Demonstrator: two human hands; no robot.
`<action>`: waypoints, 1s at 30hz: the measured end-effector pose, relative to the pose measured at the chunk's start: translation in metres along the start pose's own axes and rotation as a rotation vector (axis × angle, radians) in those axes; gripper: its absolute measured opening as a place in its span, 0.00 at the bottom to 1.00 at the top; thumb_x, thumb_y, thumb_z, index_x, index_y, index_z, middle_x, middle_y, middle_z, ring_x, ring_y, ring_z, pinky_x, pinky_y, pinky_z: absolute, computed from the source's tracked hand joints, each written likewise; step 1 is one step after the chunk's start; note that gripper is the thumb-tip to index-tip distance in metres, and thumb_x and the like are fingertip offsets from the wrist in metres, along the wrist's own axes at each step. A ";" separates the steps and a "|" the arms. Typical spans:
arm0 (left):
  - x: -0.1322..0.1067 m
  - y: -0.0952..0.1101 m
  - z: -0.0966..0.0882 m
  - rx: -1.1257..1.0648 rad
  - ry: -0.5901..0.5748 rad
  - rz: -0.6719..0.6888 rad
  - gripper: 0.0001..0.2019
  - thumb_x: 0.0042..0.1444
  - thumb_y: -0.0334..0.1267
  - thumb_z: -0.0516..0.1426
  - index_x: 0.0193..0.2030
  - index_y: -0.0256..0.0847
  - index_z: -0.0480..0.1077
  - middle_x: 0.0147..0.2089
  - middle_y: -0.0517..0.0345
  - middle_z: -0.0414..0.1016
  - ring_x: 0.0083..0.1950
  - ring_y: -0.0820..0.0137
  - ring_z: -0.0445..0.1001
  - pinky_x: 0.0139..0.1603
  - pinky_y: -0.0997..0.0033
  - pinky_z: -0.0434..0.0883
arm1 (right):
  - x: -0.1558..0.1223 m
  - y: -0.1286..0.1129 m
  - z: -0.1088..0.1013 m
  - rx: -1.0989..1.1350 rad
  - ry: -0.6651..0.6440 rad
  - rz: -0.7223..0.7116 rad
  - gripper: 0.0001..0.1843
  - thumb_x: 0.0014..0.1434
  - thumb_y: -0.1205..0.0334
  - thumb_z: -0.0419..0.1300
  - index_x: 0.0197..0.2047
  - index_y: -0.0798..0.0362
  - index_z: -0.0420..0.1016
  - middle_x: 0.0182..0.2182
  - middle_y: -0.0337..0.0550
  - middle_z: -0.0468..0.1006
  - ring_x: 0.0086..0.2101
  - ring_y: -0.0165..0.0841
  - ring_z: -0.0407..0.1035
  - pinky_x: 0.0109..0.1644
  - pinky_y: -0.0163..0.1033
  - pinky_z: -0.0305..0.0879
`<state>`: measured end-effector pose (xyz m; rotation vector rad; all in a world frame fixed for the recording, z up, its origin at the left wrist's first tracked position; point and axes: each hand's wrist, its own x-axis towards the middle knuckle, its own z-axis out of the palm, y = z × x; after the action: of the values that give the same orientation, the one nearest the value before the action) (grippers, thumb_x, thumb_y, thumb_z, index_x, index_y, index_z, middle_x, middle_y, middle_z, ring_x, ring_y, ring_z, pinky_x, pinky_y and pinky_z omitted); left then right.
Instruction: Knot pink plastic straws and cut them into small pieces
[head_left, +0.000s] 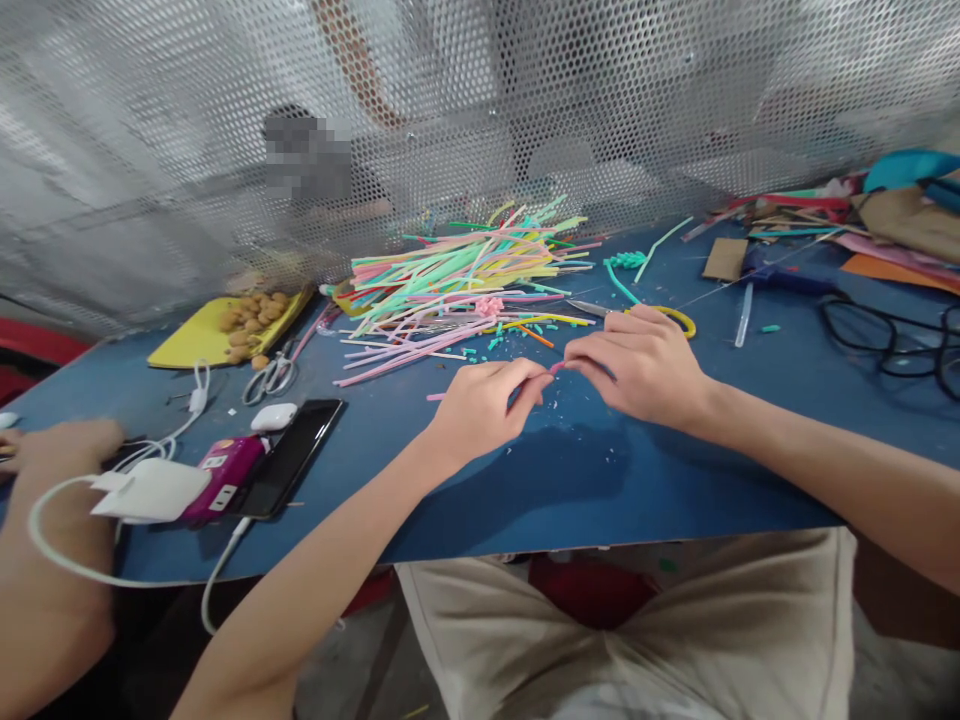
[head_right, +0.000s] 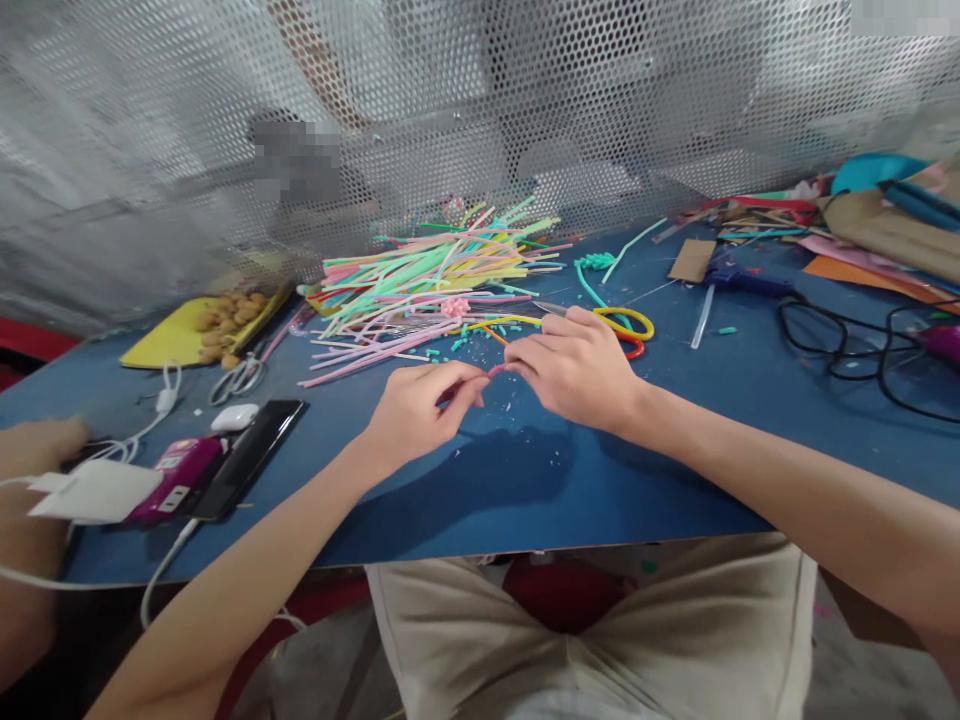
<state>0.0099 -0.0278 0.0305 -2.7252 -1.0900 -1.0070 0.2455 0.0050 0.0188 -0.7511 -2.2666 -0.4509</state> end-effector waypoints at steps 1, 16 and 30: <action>0.000 0.003 0.001 -0.040 0.004 -0.024 0.08 0.68 0.36 0.56 0.38 0.39 0.74 0.29 0.64 0.80 0.27 0.78 0.75 0.32 0.78 0.68 | 0.000 0.000 0.000 -0.003 0.018 0.031 0.10 0.68 0.59 0.58 0.40 0.51 0.81 0.29 0.40 0.82 0.31 0.34 0.67 0.39 0.43 0.55; -0.001 0.001 0.008 -0.279 -0.056 -0.109 0.13 0.69 0.41 0.55 0.38 0.40 0.78 0.33 0.59 0.83 0.27 0.76 0.75 0.31 0.76 0.69 | 0.003 -0.017 -0.014 0.633 -0.037 0.241 0.08 0.66 0.60 0.60 0.37 0.48 0.79 0.31 0.37 0.82 0.31 0.32 0.65 0.42 0.41 0.60; -0.004 -0.005 0.011 0.143 -0.011 -0.015 0.10 0.68 0.40 0.54 0.40 0.42 0.76 0.31 0.63 0.81 0.27 0.75 0.76 0.28 0.73 0.62 | 0.001 0.004 -0.004 0.019 -0.093 -0.004 0.12 0.68 0.57 0.57 0.38 0.50 0.81 0.27 0.41 0.80 0.31 0.34 0.67 0.41 0.43 0.54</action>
<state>0.0103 -0.0236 0.0183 -2.6166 -1.1389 -0.8807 0.2500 0.0064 0.0227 -0.7727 -2.3555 -0.4038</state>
